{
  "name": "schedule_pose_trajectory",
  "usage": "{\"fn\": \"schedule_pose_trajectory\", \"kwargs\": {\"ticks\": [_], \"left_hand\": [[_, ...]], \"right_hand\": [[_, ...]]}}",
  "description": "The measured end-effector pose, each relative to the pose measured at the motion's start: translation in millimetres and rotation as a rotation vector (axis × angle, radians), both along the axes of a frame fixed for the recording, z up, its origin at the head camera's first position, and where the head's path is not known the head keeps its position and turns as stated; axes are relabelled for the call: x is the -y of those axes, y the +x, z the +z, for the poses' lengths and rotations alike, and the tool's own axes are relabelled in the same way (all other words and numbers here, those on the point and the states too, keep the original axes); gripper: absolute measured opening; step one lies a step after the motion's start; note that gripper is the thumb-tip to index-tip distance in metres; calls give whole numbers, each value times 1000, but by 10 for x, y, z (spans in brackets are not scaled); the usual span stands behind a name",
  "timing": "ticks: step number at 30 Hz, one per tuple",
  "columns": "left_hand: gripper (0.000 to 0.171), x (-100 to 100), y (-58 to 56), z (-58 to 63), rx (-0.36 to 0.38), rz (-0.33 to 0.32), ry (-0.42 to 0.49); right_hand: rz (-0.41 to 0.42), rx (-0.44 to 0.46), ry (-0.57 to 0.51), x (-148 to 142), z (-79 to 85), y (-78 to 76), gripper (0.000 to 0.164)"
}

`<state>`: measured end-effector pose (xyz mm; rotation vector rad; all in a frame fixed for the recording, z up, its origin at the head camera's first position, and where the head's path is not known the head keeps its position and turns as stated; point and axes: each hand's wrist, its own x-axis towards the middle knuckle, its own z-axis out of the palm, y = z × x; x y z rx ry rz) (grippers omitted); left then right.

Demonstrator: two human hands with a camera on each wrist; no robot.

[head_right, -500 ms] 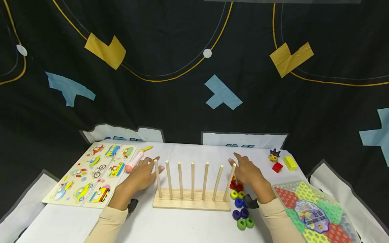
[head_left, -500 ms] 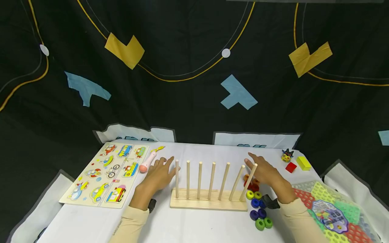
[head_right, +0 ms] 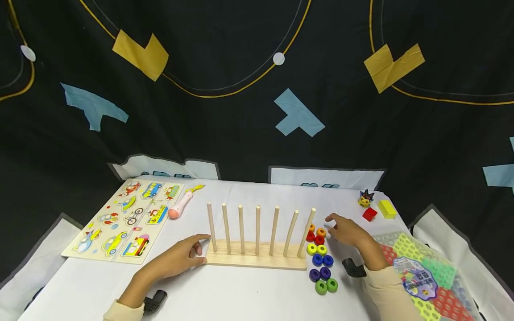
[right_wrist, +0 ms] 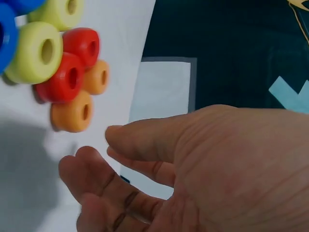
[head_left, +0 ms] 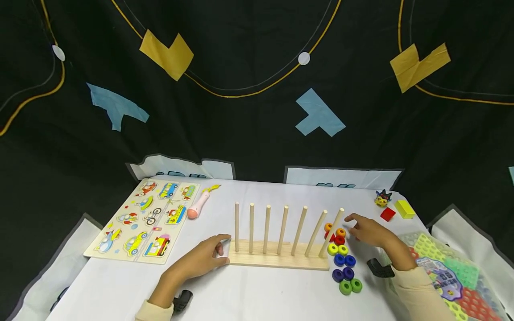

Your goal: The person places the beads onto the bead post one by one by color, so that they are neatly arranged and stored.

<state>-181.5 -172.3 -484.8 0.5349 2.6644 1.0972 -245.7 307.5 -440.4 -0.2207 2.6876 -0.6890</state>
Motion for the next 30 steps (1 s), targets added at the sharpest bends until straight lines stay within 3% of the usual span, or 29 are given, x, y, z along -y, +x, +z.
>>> {"fn": "schedule_pose_trajectory", "kwargs": {"ticks": [4,11,20,30], "left_hand": [[59,28,-2,-65,33,-3,82],[58,14,6,-137,14,6,97],[63,-65,16,-127,30,4,116],[64,-41,14,-101,23,-16,115]], "right_hand": [[12,19,-48,-38,-95,36,39],[-12,23,-98,11,-240,31,40],[19,18,-107,41,-286,23,35],[-26,5,-84,94,-295,10,33]]}}
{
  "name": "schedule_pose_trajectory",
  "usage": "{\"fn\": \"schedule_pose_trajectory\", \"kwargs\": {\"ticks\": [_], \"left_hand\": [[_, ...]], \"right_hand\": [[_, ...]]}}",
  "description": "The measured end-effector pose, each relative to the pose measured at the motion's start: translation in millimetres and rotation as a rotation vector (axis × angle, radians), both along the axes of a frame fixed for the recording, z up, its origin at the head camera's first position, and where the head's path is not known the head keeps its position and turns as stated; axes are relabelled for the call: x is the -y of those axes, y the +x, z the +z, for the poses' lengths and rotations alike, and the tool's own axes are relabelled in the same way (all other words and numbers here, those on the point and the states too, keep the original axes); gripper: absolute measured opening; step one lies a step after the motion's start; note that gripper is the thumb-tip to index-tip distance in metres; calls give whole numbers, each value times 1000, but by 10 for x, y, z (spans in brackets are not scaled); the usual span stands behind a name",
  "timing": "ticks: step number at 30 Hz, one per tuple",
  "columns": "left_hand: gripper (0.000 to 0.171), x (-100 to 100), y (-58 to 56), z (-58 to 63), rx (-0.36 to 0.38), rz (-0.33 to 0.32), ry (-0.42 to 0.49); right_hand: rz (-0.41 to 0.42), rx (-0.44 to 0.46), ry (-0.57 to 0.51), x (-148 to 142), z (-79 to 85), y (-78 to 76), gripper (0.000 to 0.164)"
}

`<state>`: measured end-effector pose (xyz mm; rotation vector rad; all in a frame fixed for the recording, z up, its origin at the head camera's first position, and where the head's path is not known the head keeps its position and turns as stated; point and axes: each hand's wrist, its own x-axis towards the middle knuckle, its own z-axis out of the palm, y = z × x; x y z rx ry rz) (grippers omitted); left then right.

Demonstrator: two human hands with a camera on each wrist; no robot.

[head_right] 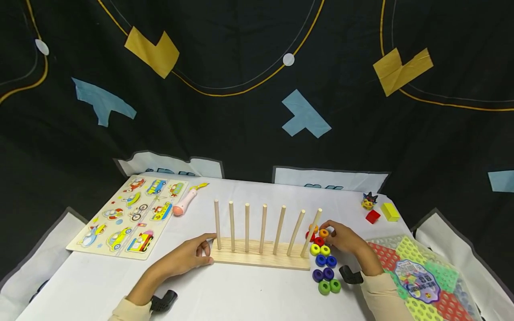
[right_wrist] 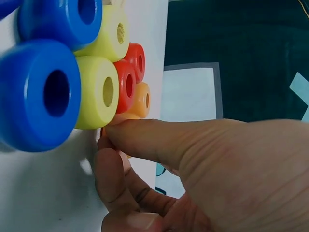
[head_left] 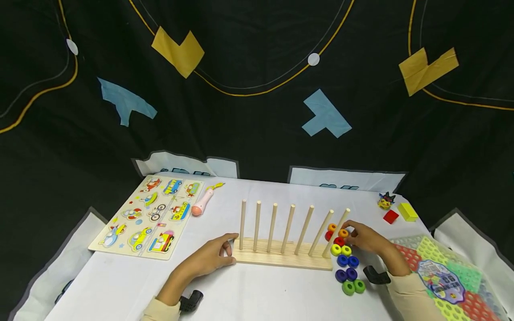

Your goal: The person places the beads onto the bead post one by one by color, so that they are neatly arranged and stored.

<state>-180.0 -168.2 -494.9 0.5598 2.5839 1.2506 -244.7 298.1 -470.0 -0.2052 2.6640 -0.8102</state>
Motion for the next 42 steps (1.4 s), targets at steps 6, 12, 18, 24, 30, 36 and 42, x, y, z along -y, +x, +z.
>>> {"fn": "schedule_pose_trajectory", "kwargs": {"ticks": [6,12,18,24,30,36,42], "left_hand": [[63,5,1,-13,17,3,32],[57,-11,-27,-43,48,29,94],[51,-24,-48,-70,57,65,123],[49,-1,-43,-38,58,75,145],[48,23,-39,2,51,72,167],[49,-9,-19,-1,58,91,177],[46,-100,108,193,80,95,210]], "right_hand": [[-15,-3,21,1,-34,-10,31],[-8,-15,10,-22,-21,-11,31],[4,-32,-12,-42,40,-2,31],[-9,-79,-23,-67,257,31,32],[-63,-141,-88,-86,666,28,43],[-119,-323,-44,114,1280,76,51],[-55,-477,-48,613,1774,192,45]]}}
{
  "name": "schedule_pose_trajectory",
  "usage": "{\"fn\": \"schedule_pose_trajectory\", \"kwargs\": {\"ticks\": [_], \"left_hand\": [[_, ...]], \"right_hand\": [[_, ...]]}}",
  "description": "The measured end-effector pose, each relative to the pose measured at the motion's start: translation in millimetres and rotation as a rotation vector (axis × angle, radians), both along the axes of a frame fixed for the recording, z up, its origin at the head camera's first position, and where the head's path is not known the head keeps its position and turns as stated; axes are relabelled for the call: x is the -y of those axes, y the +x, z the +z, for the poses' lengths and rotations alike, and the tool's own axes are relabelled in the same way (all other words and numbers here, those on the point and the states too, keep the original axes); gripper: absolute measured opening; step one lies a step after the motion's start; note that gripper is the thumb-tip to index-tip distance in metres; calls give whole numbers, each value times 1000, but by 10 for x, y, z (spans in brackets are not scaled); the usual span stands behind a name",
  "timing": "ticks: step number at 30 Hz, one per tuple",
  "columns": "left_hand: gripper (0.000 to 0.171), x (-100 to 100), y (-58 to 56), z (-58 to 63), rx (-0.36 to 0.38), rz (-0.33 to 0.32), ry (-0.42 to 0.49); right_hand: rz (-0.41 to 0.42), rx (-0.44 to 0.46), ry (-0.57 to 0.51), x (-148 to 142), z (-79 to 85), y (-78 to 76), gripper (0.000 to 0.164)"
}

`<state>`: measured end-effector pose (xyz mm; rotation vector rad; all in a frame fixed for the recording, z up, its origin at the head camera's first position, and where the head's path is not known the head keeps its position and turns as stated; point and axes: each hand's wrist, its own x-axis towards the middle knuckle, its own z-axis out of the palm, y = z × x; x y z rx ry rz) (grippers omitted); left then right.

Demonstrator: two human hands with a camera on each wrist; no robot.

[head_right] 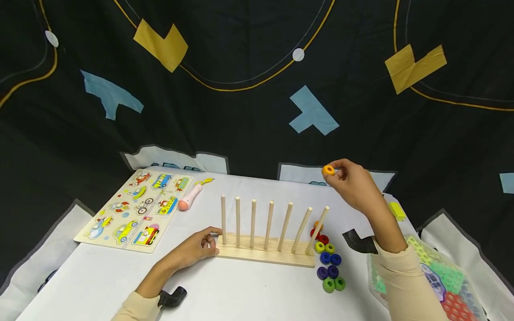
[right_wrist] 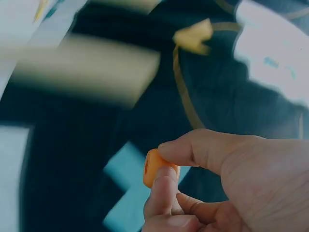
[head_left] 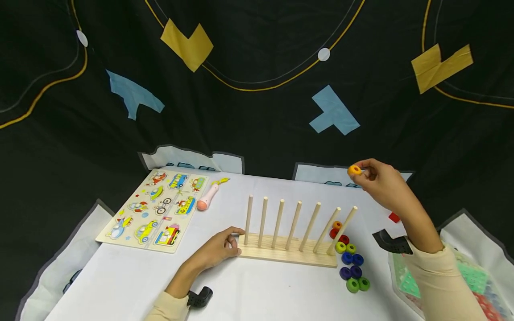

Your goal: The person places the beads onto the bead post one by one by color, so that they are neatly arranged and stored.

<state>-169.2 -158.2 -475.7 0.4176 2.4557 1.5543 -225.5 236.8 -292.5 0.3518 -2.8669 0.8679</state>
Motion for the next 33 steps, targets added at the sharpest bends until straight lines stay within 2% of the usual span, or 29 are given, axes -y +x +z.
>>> {"fn": "schedule_pose_trajectory", "kwargs": {"ticks": [1,3,8,15,23,33], "left_hand": [[46,-8,18,37,3,3,4],[46,-4,-2,-4,-3,3,-1],[49,31,-134,-253,-8,-15,-17],[48,38,-148,-272,-18,-18,-37],[47,49,-148,-266,-5,-2,-74],[47,57,-147,-268,-5,-10,-91]], "right_hand": [[28,-16,0,108,57,19,42],[95,-27,-4,328,150,59,38],[264,-18,11,829,227,126,29],[423,22,58,1346,217,209,29],[496,78,81,1701,154,205,30],[514,84,113,1837,76,198,31]]}}
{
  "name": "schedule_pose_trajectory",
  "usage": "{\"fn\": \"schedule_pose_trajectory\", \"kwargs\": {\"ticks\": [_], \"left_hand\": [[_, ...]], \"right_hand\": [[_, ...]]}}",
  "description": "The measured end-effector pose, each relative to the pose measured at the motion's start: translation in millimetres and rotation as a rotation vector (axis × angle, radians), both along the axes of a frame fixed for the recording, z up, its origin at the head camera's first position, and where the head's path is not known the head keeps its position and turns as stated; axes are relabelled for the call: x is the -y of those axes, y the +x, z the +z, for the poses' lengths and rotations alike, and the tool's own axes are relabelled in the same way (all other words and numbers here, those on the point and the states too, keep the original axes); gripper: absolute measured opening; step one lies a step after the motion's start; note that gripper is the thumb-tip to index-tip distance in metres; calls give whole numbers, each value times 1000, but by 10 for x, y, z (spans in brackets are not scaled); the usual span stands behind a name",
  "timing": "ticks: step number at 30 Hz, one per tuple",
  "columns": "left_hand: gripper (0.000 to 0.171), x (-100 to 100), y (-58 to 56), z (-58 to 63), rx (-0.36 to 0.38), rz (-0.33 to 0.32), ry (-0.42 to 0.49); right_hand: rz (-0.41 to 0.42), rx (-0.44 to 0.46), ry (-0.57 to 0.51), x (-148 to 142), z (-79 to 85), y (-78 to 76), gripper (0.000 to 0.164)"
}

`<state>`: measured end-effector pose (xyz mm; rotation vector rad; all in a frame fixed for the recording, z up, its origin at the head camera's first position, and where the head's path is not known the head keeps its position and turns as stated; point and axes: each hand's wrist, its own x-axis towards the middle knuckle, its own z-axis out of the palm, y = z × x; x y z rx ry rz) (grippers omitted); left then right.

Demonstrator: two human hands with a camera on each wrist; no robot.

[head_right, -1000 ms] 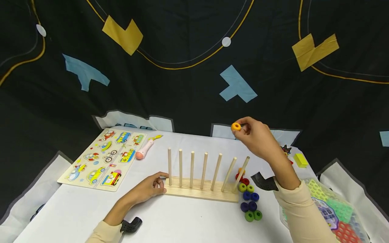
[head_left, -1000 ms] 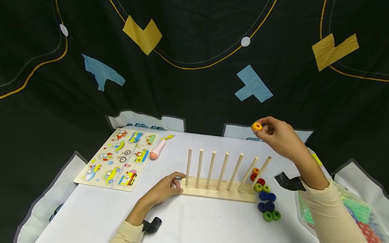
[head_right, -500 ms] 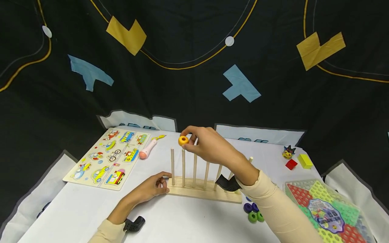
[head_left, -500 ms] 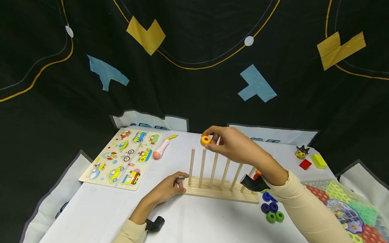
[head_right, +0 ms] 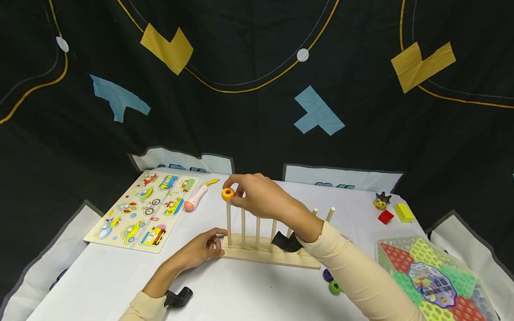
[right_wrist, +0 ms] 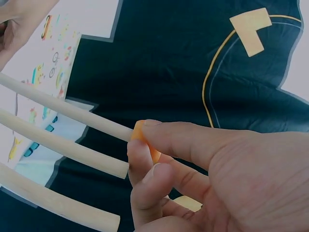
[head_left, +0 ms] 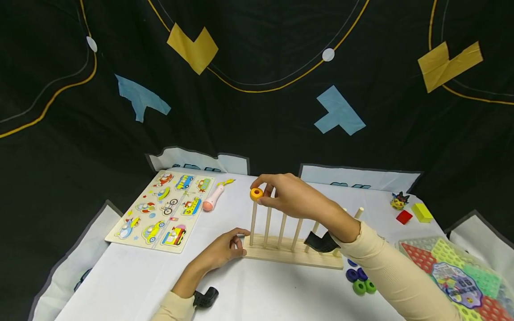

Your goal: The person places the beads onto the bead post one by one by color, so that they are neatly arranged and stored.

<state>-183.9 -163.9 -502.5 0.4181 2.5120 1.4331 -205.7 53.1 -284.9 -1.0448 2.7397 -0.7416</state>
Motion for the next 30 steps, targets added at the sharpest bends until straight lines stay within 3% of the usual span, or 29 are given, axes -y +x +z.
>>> {"fn": "schedule_pose_trajectory", "kwargs": {"ticks": [21,30], "left_hand": [[47,-34,-12,-20,-5,-5,-9],[47,-2,-17,-18,-12,12,-8]], "right_hand": [[9,-5,1,-103,30,34,35],[-26,-19,-42,-413,147,2,36]]}}
